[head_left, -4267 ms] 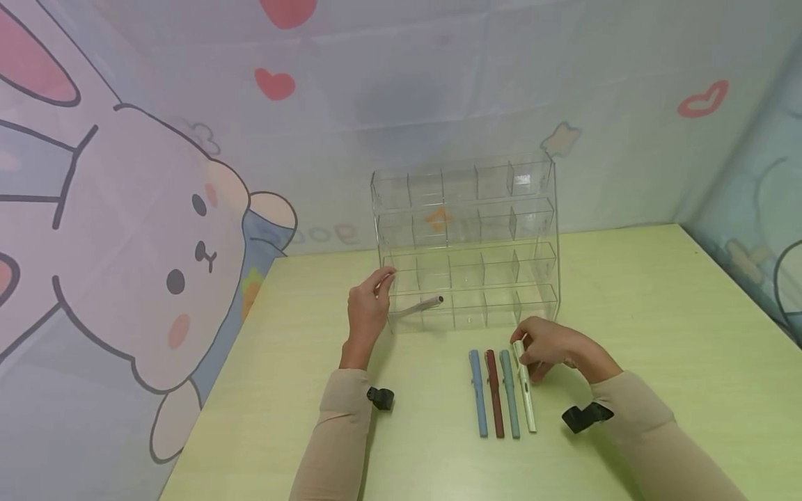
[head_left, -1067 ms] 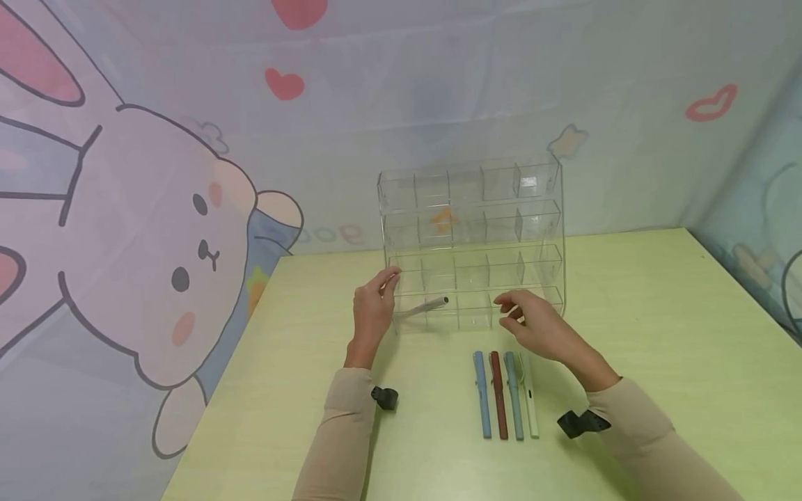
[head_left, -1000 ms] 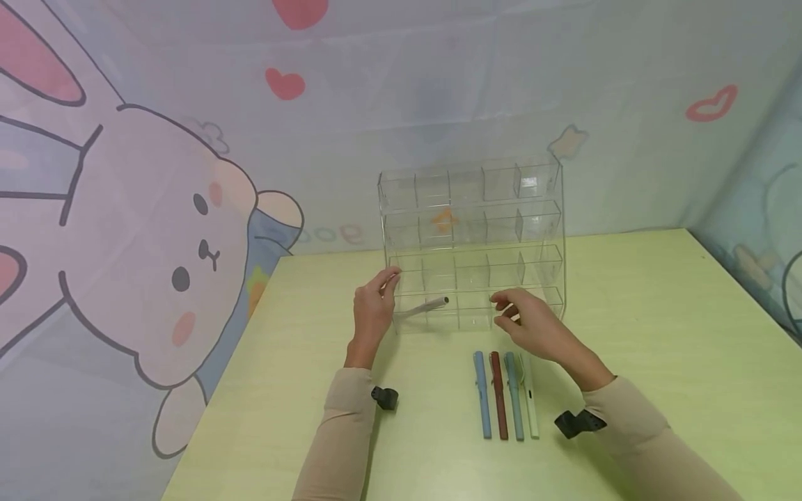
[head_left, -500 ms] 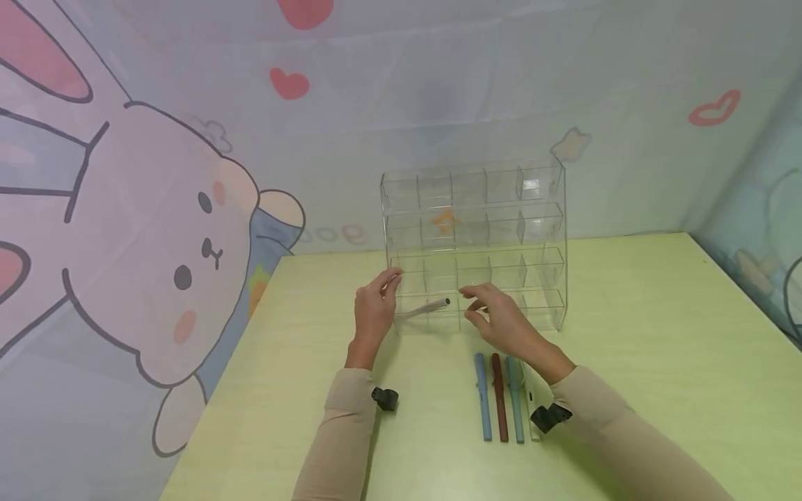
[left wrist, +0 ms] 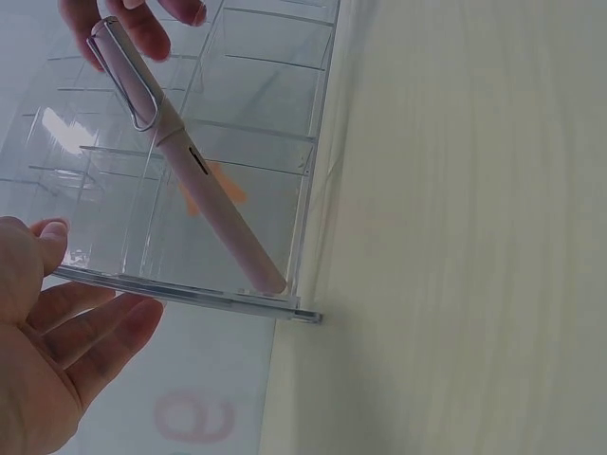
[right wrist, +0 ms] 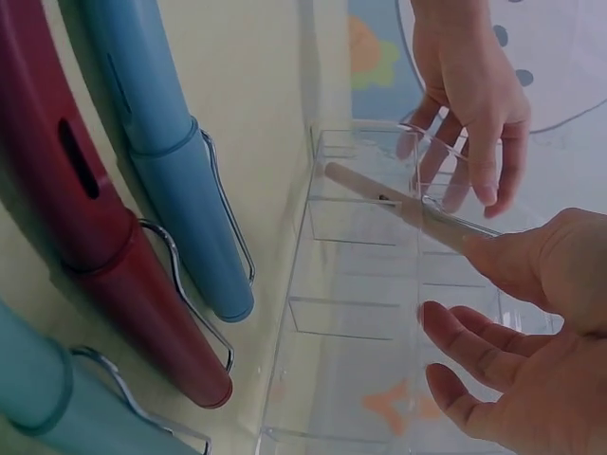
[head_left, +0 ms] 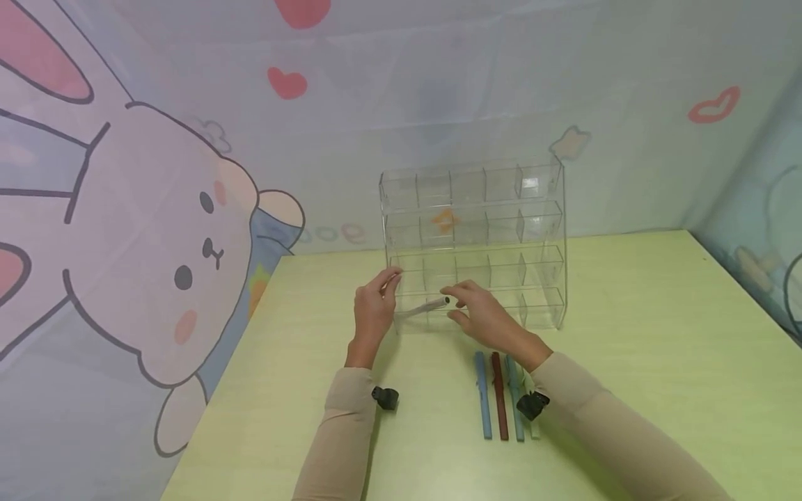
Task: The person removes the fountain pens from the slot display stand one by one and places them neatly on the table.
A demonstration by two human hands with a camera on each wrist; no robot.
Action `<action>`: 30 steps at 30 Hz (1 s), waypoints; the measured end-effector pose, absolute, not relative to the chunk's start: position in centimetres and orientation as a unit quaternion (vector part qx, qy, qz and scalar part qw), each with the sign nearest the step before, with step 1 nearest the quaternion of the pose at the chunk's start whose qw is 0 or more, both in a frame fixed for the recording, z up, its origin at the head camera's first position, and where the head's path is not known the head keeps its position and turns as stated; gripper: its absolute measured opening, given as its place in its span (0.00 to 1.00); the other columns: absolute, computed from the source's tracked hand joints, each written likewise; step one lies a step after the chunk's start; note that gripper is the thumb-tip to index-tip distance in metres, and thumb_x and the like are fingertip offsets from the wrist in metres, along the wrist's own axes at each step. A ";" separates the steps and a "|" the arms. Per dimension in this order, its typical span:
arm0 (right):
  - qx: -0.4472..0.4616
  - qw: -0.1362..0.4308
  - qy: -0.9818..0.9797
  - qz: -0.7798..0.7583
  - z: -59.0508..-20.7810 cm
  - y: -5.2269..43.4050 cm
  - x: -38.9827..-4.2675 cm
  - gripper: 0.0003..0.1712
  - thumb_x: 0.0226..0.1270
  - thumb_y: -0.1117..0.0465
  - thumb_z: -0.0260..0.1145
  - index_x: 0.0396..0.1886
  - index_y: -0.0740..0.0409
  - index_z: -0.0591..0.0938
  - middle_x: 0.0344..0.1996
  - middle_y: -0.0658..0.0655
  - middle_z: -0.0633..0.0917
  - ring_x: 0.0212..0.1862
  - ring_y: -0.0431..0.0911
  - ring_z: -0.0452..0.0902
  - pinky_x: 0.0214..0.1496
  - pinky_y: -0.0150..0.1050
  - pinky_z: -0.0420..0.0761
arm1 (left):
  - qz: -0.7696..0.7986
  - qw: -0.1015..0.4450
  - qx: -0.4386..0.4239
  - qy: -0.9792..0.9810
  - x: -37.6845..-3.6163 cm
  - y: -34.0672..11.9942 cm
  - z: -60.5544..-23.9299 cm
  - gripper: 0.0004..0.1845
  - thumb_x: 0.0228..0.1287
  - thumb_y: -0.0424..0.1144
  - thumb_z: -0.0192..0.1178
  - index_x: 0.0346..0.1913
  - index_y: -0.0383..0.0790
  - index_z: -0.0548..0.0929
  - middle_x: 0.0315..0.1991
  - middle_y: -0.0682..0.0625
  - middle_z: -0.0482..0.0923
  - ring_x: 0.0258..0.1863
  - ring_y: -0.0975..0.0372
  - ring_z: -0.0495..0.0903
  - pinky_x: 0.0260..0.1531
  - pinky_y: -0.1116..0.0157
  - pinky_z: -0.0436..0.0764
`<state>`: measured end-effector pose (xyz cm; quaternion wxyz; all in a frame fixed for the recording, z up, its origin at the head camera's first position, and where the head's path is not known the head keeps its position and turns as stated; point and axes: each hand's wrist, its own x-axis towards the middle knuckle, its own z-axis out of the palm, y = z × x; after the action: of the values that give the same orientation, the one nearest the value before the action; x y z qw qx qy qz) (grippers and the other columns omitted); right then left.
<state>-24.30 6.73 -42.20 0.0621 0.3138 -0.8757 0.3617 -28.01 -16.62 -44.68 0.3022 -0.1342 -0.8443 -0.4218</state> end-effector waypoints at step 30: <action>0.317 0.062 -0.875 0.361 -42.6 5.2 -26.1 0.11 0.70 0.66 0.67 0.50 0.63 0.85 0.45 0.59 0.83 0.44 0.53 0.83 0.46 0.47 0.81 | -0.425 0.304 -0.138 -0.842 -28.2 -16.7 -44.9 0.10 0.75 0.39 0.59 0.49 0.39 0.87 0.43 0.44 0.88 0.10 0.68 0.69 0.11 0.70 0.60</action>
<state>-26.11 5.22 -42.57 0.0624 0.3173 -0.8746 0.3613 -28.23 -16.72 -44.87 0.3042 -0.1377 -0.8416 -0.4245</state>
